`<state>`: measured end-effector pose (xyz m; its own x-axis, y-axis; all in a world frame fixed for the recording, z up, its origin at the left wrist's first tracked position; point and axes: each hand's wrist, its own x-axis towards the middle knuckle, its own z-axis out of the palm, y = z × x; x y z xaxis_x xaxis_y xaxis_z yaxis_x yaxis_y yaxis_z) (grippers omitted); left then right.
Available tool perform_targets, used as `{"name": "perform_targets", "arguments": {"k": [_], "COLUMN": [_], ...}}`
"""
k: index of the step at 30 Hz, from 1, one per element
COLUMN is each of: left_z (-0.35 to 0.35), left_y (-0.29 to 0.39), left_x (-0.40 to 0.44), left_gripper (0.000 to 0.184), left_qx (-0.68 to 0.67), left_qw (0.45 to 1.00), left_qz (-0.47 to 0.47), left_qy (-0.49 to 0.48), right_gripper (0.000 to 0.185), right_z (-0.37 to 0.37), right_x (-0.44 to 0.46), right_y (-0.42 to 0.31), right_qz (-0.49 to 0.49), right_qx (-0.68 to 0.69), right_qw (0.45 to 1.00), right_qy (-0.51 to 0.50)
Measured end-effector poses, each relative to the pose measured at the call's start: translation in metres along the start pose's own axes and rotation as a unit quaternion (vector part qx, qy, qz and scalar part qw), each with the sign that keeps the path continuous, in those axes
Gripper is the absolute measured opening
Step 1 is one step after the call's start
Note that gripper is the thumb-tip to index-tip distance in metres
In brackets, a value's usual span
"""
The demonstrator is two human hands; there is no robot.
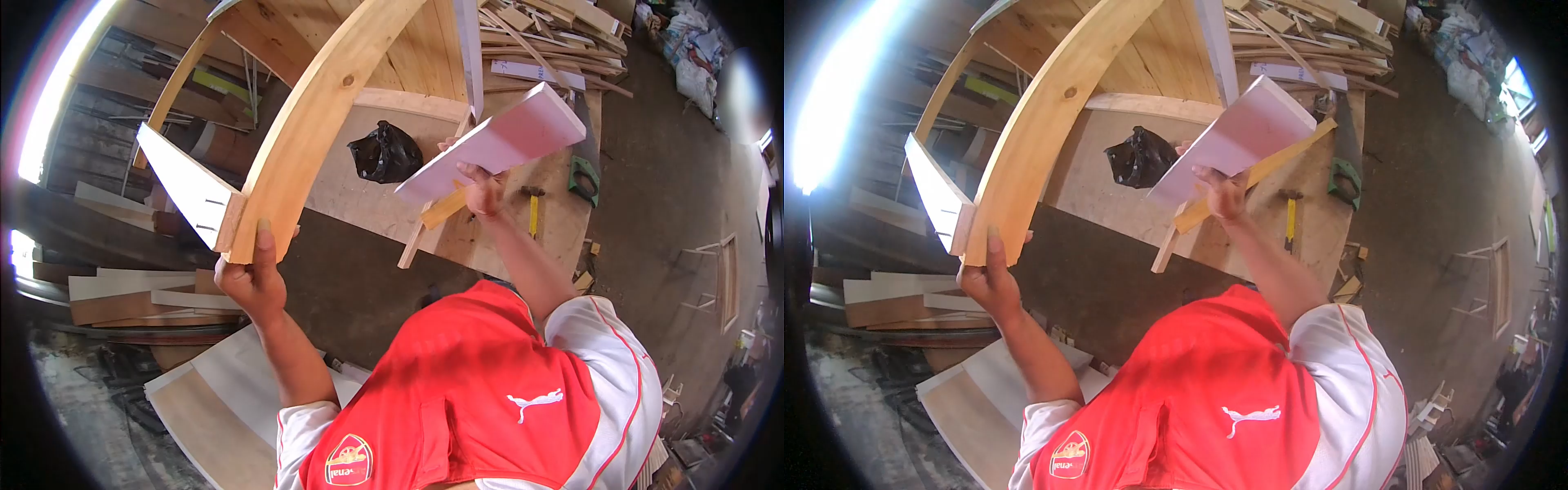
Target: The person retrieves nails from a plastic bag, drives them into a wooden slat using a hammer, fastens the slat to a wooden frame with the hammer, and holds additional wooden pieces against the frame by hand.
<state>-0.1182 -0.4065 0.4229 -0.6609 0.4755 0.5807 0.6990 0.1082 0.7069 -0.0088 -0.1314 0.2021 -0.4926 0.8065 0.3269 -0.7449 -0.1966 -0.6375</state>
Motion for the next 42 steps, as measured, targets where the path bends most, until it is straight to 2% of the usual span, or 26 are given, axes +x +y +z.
{"name": "perform_targets", "arguments": {"k": [4, 10, 13, 19, 25, 28, 31, 34, 37, 38, 40, 42], "left_z": [0.002, 0.002, 0.000, 0.001, 0.001, -0.001, -0.002, -0.004, -0.001, 0.001, 0.002, 0.004], "left_y": [-0.002, -0.001, -0.003, -0.003, -0.008, -0.010, -0.011, -0.016, -0.028, -0.028, -0.029, -0.027], "left_x": [-0.006, -0.008, -0.009, -0.011, -0.020, -0.023, -0.024, -0.028, -0.034, -0.034, -0.034, -0.029], "left_gripper": [0.037, 0.028, 0.027, 0.029, 0.030, 0.031, 0.030, 0.031, 0.031, 0.032, 0.031, 0.031], "left_qx": [-0.022, -0.023, -0.010, 0.000, -0.009, -0.010, 0.002, 0.004, 0.051, 0.053, 0.036, 0.040], "left_qw": [1.000, 0.999, 0.999, 0.999, 0.999, 0.999, 0.999, 0.999, 0.993, 0.991, 0.993, 0.993], "left_qz": [0.010, 0.017, 0.023, 0.033, 0.036, 0.019, 0.032, 0.028, 0.055, 0.072, 0.048, 0.048], "left_qy": [0.017, 0.020, 0.023, 0.029, 0.037, 0.037, 0.039, 0.043, 0.086, 0.101, 0.098, 0.099], "right_gripper": [0.044, 0.046, 0.043, 0.039, 0.034, 0.034, 0.036, 0.032, 0.027, 0.026, 0.025, 0.027], "right_z": [-0.018, -0.004, -0.001, 0.017, 0.019, 0.017, 0.020, -0.004, 0.001, 0.008, 0.021, 0.035], "right_x": [-0.018, -0.025, -0.029, -0.033, -0.018, -0.025, -0.037, -0.043, -0.045, -0.045, -0.047, -0.049], "right_y": [0.036, 0.007, 0.008, -0.007, -0.006, 0.018, 0.008, -0.001, -0.010, -0.003, 0.015, 0.024], "right_qz": [0.011, 0.061, 0.052, -0.001, 0.035, 0.003, 0.026, 0.069, 0.122, 0.116, 0.103, 0.123], "right_qx": [-0.005, -0.031, -0.074, -0.068, -0.077, -0.102, -0.093, -0.191, -0.263, -0.288, -0.340, -0.317], "right_qw": [0.999, 0.998, 0.995, 0.995, 0.995, 0.994, 0.995, 0.977, 0.954, 0.945, 0.925, 0.930], "right_qy": [0.033, -0.001, -0.049, -0.069, -0.048, -0.046, -0.036, -0.060, -0.077, -0.099, -0.137, -0.139]}}
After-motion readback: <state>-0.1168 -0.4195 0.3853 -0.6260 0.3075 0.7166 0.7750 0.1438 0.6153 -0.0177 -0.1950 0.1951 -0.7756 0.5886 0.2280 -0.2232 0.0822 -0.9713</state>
